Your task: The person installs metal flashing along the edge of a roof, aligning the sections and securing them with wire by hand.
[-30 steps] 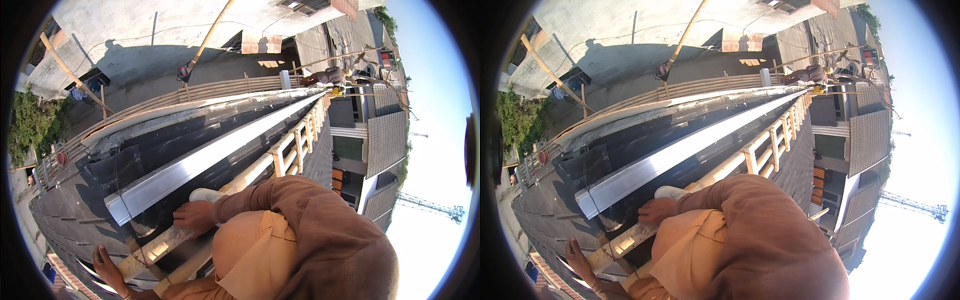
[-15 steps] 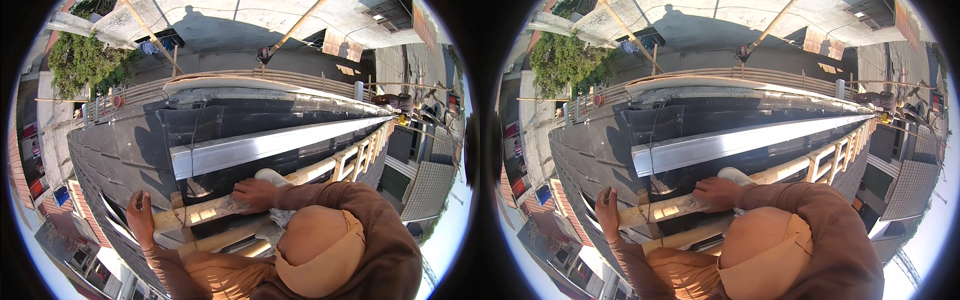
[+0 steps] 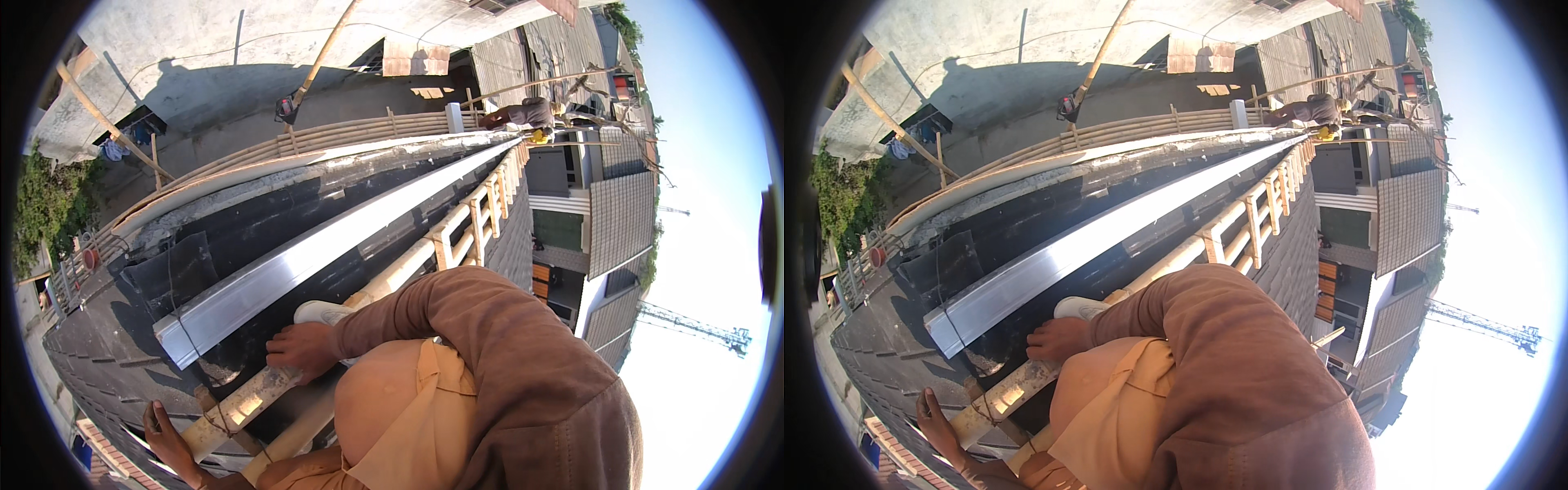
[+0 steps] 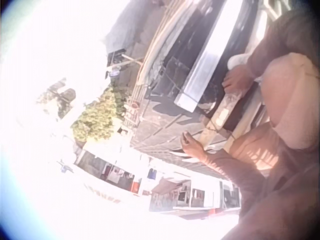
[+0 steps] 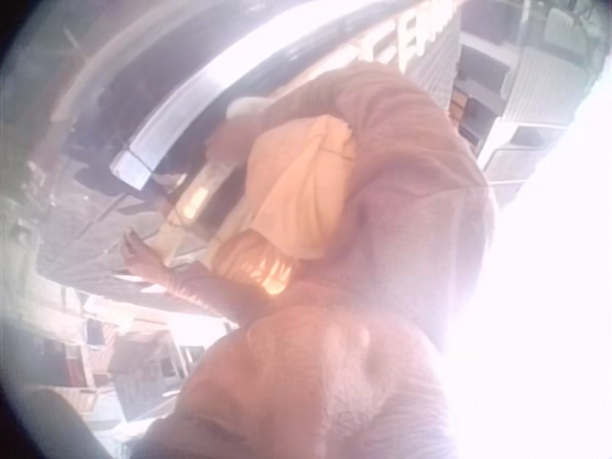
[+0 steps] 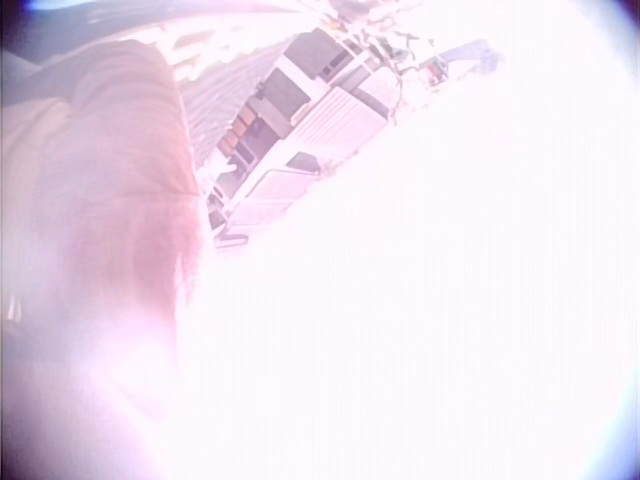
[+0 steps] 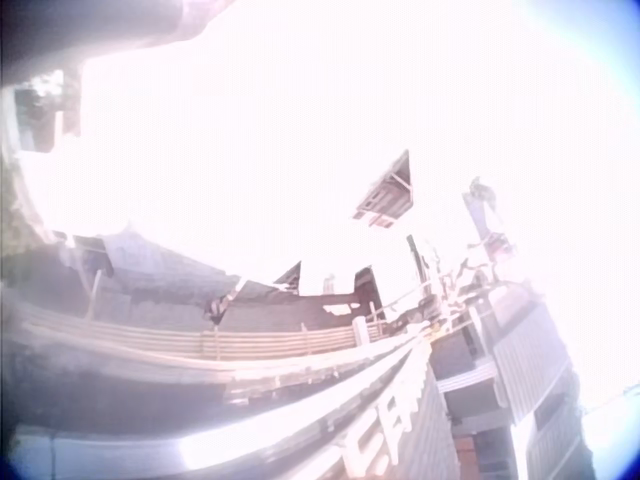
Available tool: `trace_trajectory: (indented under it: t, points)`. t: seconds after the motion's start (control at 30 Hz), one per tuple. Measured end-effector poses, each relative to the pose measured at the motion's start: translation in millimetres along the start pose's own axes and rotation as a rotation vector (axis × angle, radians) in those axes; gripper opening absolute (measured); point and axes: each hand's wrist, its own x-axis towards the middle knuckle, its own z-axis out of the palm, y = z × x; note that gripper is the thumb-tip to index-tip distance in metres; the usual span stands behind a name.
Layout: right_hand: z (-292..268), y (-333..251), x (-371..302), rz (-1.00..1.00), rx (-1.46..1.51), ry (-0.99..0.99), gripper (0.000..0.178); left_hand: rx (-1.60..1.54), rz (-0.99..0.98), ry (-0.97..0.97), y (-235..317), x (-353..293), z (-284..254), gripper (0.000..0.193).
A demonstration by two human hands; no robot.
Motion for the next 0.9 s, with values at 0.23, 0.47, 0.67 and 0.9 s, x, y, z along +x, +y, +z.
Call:
trace_trajectory:
  t: [0.23,0.47,0.67,0.9]
  points:
    - [2.2,0.5,-0.1,0.008,0.018,-0.012,0.061,0.004,0.004,-0.014,-3.1,0.2,-1.5,0.054]
    - [1.7,0.7,0.7,0.012,0.003,-0.037,0.061,-0.004,0.013,-0.008,-1.0,-0.1,-1.0,0.054]
    - [1.2,0.4,-0.5,0.011,0.006,-0.020,0.060,-0.012,0.004,0.001,4.3,-2.3,-0.7,0.054]
    - [3.8,0.7,-0.5,0.011,0.019,0.009,0.059,-0.005,-0.031,-0.002,-0.2,0.3,-0.8,0.051]
